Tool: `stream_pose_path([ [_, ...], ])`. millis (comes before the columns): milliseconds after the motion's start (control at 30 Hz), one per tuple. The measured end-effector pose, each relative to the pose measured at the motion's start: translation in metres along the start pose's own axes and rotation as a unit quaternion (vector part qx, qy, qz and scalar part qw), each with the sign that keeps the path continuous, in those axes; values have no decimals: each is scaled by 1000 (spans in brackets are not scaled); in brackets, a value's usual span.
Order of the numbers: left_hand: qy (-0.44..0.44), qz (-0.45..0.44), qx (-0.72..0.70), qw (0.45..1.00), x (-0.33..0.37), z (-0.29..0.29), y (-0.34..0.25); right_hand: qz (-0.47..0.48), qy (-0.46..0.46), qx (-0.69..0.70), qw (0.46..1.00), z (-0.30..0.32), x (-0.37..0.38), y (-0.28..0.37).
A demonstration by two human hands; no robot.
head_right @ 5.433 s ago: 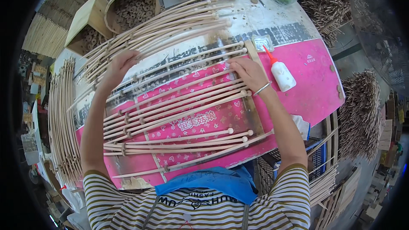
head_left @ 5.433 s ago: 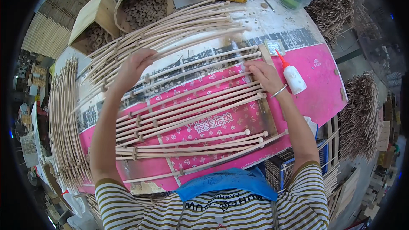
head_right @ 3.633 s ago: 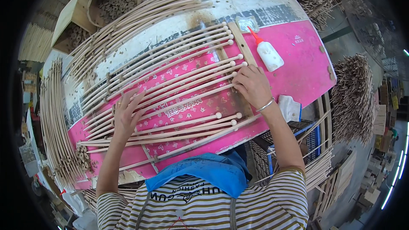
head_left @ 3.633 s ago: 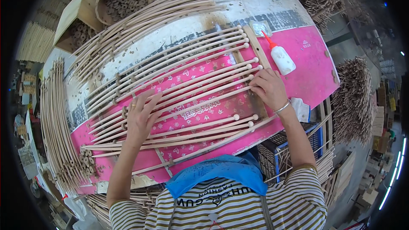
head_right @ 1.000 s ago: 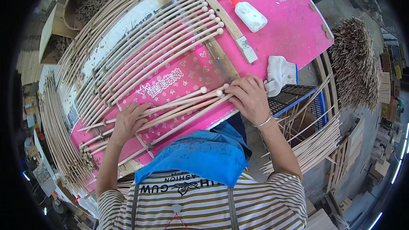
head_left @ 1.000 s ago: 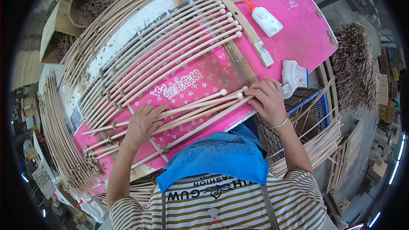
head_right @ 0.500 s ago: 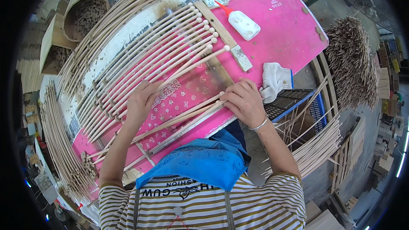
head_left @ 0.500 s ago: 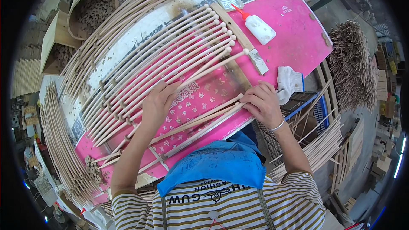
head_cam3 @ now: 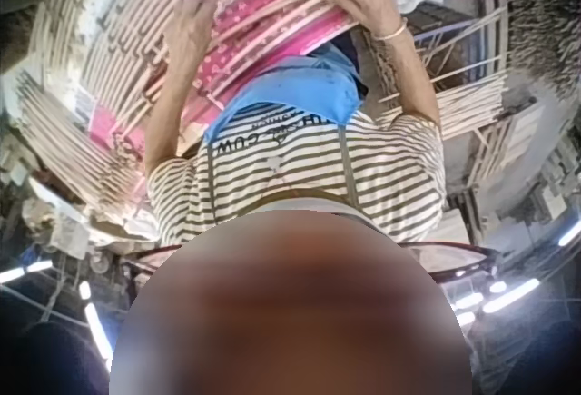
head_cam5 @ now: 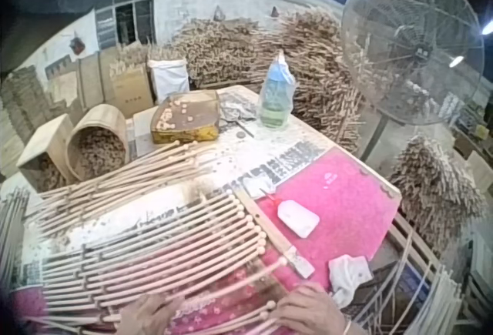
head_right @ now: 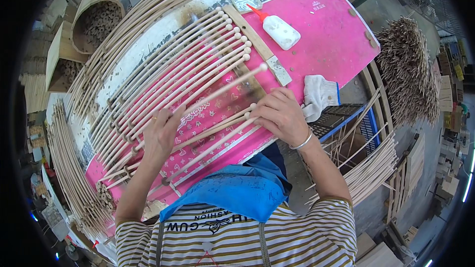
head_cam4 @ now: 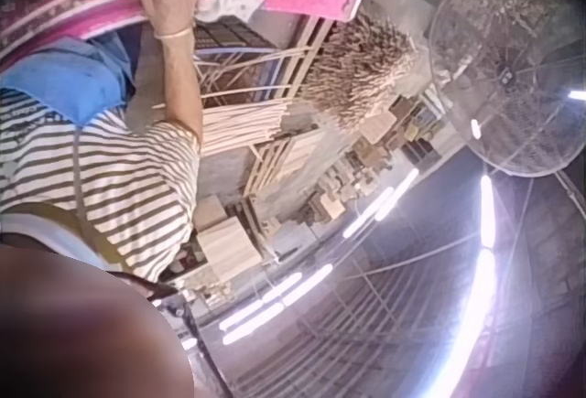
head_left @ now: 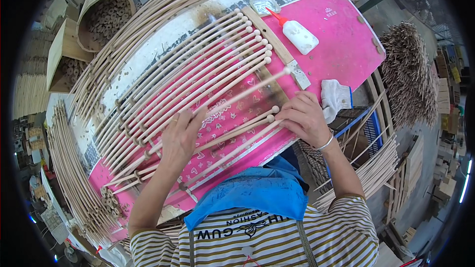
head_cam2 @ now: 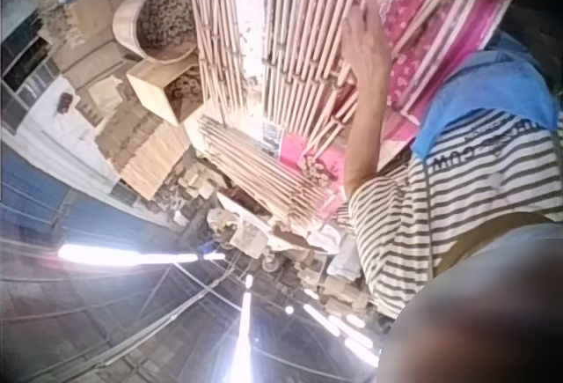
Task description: Assembling a wooden product by gluing and attaching spacers to long wooden rods at a workbench.
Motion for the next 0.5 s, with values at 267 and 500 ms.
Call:
stream_pose_path([
  [267, 34, 18, 55, 998, -19, -8, 13, -5, -3, 66, 998, -39, 37, -26],
  [500, -24, 83, -72, 994, -12, 12, 24, -4, -24, 89, 996, -58, 48, -49],
])
Point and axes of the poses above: each hand's wrist, its own x-axis towards the middle knuckle, its own z-axis out of the back of the hand, y = z × x, the point moved 8 cm from there along x, towards the middle knuckle, and after that the axes turned 13 degrees about -y, right-handed, at the moved point
